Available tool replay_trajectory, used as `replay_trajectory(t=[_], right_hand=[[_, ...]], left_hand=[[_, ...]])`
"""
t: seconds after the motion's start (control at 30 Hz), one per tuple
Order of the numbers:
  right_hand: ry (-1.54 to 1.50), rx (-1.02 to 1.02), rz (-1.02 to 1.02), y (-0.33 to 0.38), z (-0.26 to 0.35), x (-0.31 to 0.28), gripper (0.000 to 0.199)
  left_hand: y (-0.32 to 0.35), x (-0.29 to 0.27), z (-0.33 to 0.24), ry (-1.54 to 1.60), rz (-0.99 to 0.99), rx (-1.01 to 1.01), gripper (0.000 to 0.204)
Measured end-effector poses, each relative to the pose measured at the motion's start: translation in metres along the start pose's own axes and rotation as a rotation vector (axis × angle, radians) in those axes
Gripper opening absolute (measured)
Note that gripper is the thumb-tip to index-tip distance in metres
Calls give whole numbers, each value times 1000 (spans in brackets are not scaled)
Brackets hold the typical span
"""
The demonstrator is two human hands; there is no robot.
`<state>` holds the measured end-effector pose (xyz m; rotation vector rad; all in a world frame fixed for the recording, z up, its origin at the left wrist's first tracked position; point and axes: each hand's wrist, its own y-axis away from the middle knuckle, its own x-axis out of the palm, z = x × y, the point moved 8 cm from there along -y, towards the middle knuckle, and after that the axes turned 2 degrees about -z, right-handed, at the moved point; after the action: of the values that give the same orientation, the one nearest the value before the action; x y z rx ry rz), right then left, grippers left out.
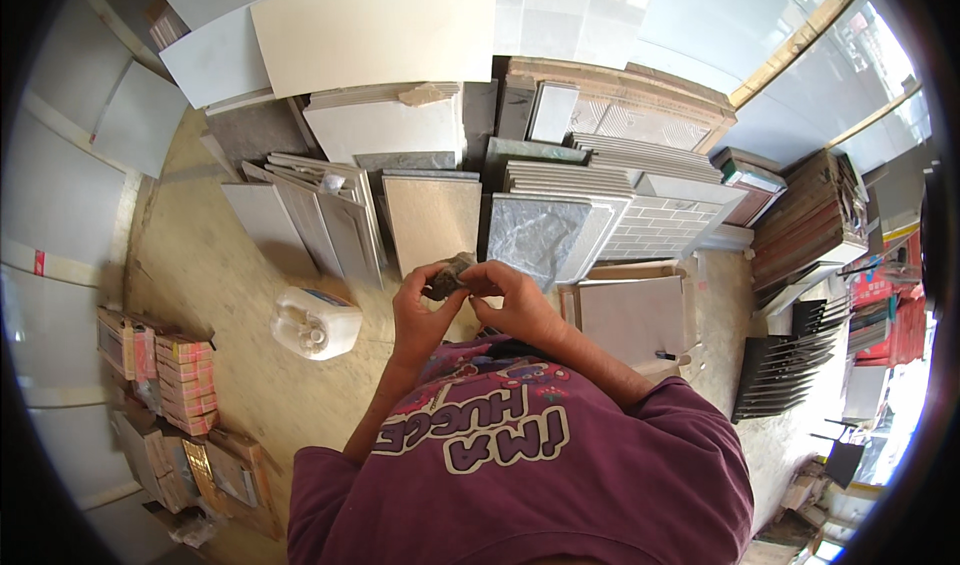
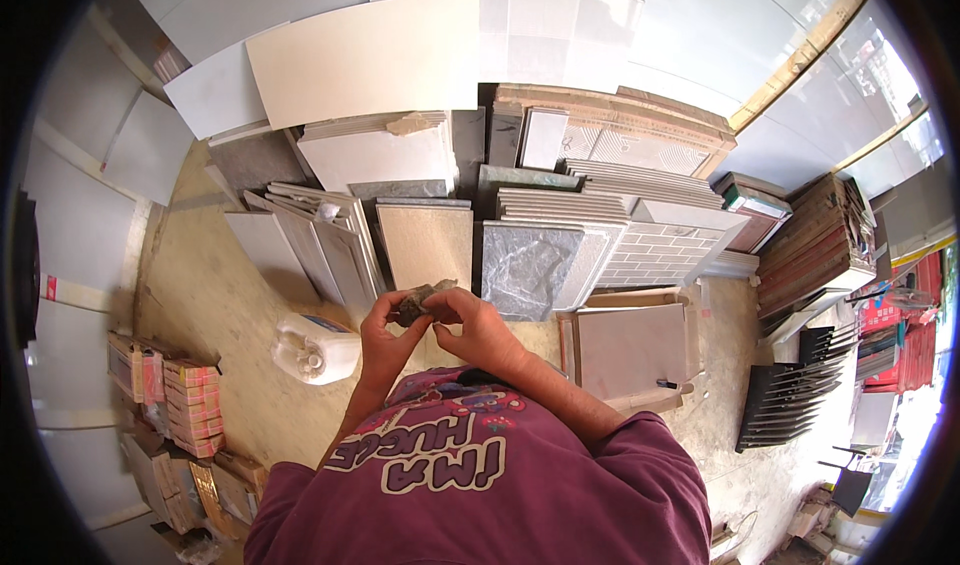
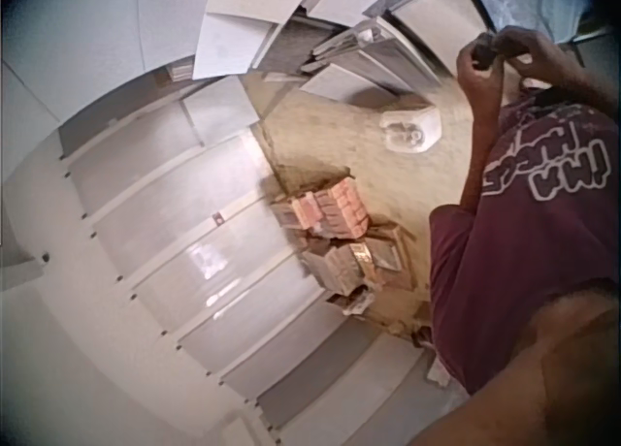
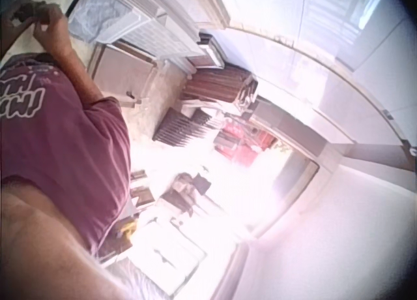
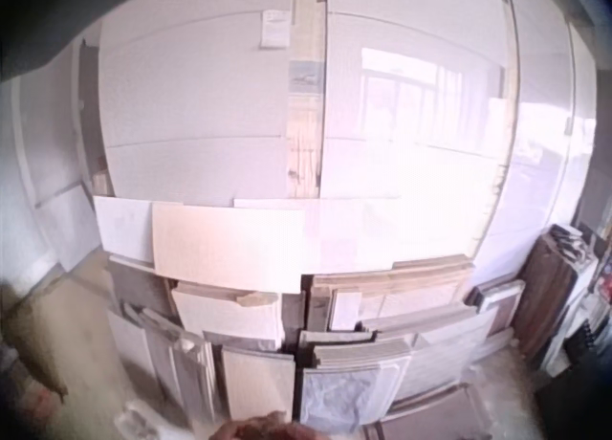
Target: The person cleans a stack of tiles and individual smaller tiles with a cloth by hand.
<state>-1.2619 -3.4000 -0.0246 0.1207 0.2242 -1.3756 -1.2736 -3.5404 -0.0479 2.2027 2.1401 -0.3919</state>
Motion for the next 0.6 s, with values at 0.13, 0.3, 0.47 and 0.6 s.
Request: replay_trajectory(t=[0.13,0.3,0.47,0.6], right_hand=[[-22,-46,10,-16,-3,-12,31],[-26,-16,4,-29,-6,-23,31],[-53,-12,-43,-41,-8,-26,29],[-20,25,-98,-55,-6,-27,28]], left_hand=[[-16,8,1,5,-6,-17,30],[-37,16,5,57,31,-51,26],[-56,16,7,47,53,-42,21],[-78,12,-3,58,143,34,23]])
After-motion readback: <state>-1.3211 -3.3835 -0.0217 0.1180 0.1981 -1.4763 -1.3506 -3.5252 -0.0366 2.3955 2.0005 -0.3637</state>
